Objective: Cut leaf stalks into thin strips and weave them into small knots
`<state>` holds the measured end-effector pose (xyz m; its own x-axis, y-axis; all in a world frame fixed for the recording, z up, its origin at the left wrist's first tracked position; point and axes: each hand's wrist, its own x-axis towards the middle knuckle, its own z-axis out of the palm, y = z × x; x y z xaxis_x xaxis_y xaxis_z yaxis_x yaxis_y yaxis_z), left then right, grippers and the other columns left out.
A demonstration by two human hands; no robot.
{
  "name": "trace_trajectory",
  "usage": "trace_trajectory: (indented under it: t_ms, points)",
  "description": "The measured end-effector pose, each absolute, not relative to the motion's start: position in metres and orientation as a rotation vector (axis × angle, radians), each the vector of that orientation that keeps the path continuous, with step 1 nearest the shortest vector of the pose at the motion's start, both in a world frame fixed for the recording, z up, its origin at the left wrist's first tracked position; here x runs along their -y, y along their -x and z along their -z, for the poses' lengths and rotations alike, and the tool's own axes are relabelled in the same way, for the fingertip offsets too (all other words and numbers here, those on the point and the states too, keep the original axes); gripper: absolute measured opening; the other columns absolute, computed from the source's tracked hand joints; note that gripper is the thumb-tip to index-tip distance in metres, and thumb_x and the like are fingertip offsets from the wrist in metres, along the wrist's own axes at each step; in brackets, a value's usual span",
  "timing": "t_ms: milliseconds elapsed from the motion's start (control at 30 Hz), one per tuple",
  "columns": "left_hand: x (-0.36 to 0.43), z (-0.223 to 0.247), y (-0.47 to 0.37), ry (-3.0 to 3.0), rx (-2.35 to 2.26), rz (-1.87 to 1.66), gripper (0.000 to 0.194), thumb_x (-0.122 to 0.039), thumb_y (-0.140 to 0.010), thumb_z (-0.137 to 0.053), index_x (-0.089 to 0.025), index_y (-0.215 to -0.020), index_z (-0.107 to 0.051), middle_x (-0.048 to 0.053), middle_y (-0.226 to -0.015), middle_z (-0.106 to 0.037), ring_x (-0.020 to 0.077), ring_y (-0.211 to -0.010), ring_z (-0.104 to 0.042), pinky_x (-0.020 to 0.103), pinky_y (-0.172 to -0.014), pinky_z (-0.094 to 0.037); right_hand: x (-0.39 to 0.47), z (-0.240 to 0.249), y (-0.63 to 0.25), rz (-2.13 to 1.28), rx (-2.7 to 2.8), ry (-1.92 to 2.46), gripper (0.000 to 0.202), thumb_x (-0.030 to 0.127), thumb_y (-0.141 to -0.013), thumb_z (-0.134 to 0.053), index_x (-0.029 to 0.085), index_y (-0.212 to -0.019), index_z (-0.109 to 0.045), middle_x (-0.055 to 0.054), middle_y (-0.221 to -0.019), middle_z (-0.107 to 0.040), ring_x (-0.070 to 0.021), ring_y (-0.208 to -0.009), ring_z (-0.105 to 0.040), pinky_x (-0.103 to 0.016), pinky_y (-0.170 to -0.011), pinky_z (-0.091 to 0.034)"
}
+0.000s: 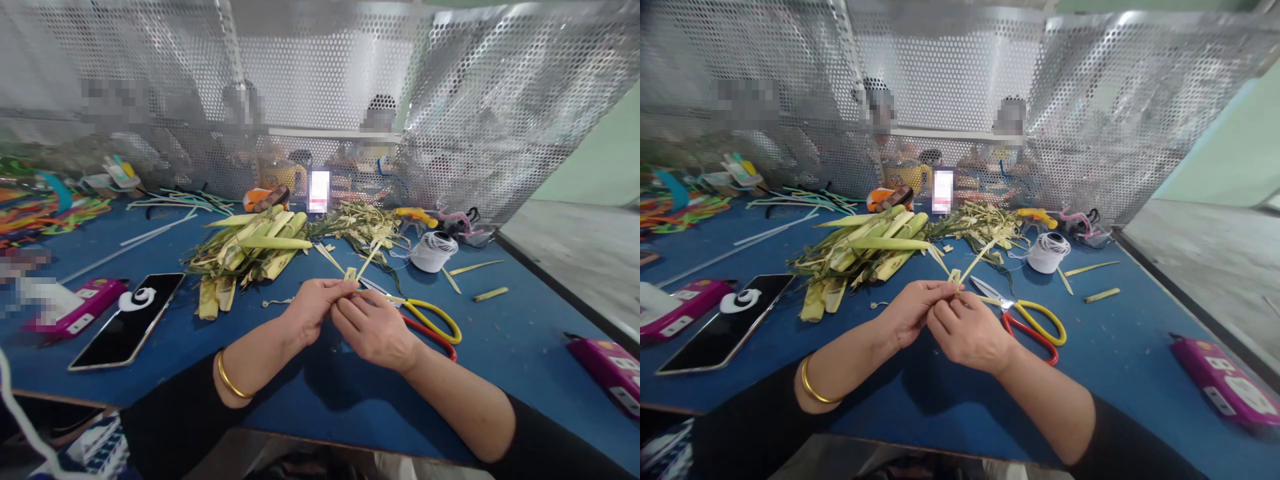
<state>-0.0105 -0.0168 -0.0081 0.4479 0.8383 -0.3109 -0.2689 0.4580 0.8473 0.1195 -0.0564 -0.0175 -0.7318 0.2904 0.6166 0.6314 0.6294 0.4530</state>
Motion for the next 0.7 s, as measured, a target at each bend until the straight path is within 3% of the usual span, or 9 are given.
trace_trajectory:
  t_ms: [133,333,700]
  points:
    - [0.014,0.005,0.013,-0.872,-0.870,-0.876,0.033,-0.036,-0.053,-0.085,-0.010,-0.065,-0.070,0.004,-0.063,-0.066,0.0101,-0.056,-0.056,0.022,-0.056,-0.043,0.060,0.012,-0.122,0.786,2.346,0.620,0.032,0.006,-0.091,-0.033,0.013,-0.078,-0.061,-0.006,-0.070,-0.060,-0.0173,-0.071,-0.056,-0.033,-0.080,-0.043]
    - [0.013,0.001,0.013,-0.903,-0.892,-0.921,0.026,-0.034,-0.060,-0.082,-0.011,-0.065,-0.069,0.005,-0.063,-0.068,0.0116,-0.062,-0.061,0.026,-0.070,-0.048,0.069,0.006,-0.122,0.729,2.342,0.466,0.029,0.006,-0.090,-0.036,0.010,-0.080,-0.063,-0.008,-0.070,-0.063,-0.0186,-0.073,-0.060,-0.033,-0.073,-0.045]
    - [0.014,-0.001,0.014,-0.942,-0.964,-0.920,0.019,-0.027,-0.067,-0.078,-0.010,-0.072,-0.071,0.005,-0.061,-0.069,0.0120,-0.059,-0.062,0.026,-0.069,-0.050,0.074,0.005,-0.119,0.649,2.392,0.361,0.027,0.010,-0.092,-0.038,0.012,-0.084,-0.063,-0.008,-0.077,-0.068,-0.0169,-0.074,-0.062,-0.032,-0.075,-0.047]
